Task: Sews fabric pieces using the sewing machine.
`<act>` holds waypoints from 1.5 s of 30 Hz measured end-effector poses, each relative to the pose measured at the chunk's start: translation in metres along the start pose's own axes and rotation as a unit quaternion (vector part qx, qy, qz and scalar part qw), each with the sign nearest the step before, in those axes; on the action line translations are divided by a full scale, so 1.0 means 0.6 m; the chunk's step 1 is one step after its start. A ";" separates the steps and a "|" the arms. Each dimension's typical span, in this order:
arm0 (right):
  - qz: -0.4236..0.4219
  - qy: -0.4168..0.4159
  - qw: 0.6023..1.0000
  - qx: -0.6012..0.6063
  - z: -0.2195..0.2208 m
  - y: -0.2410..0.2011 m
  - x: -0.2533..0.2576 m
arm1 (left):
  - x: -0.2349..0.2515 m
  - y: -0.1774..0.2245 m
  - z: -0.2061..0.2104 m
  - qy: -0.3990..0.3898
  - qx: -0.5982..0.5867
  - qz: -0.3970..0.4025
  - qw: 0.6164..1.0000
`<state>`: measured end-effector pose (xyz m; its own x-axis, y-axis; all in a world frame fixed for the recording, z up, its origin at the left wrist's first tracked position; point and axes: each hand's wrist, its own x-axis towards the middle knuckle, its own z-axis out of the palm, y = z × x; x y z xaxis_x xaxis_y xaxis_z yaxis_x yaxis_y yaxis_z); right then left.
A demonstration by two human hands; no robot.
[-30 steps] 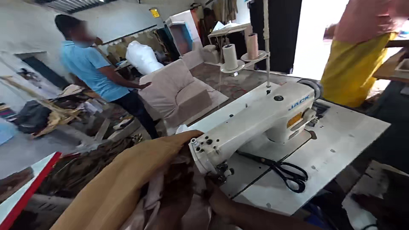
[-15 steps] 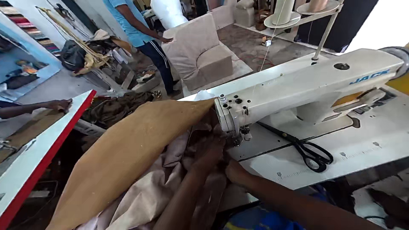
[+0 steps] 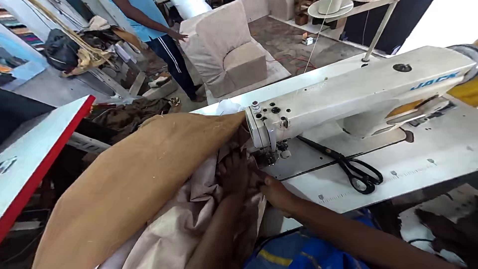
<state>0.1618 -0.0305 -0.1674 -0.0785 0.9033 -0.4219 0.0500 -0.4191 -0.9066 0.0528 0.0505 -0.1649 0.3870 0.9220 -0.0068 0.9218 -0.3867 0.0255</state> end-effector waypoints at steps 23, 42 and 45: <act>0.079 0.074 0.988 -0.106 -0.057 -0.010 -0.029 | -0.044 0.007 0.044 -0.102 -0.136 0.029 0.985; -0.030 0.179 0.979 -0.089 -0.046 0.004 0.020 | -0.048 0.025 0.026 -0.108 -0.130 0.026 0.985; -0.046 0.194 0.961 -0.193 -0.051 0.014 0.016 | -0.049 0.044 0.016 -0.154 -0.105 0.008 0.982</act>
<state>0.1919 -0.0222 -0.1786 0.2730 0.9324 -0.2368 0.4312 -0.3387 -0.8363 0.0658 0.0133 -0.1739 0.4192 0.8547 -0.3062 0.9034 -0.3592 0.2342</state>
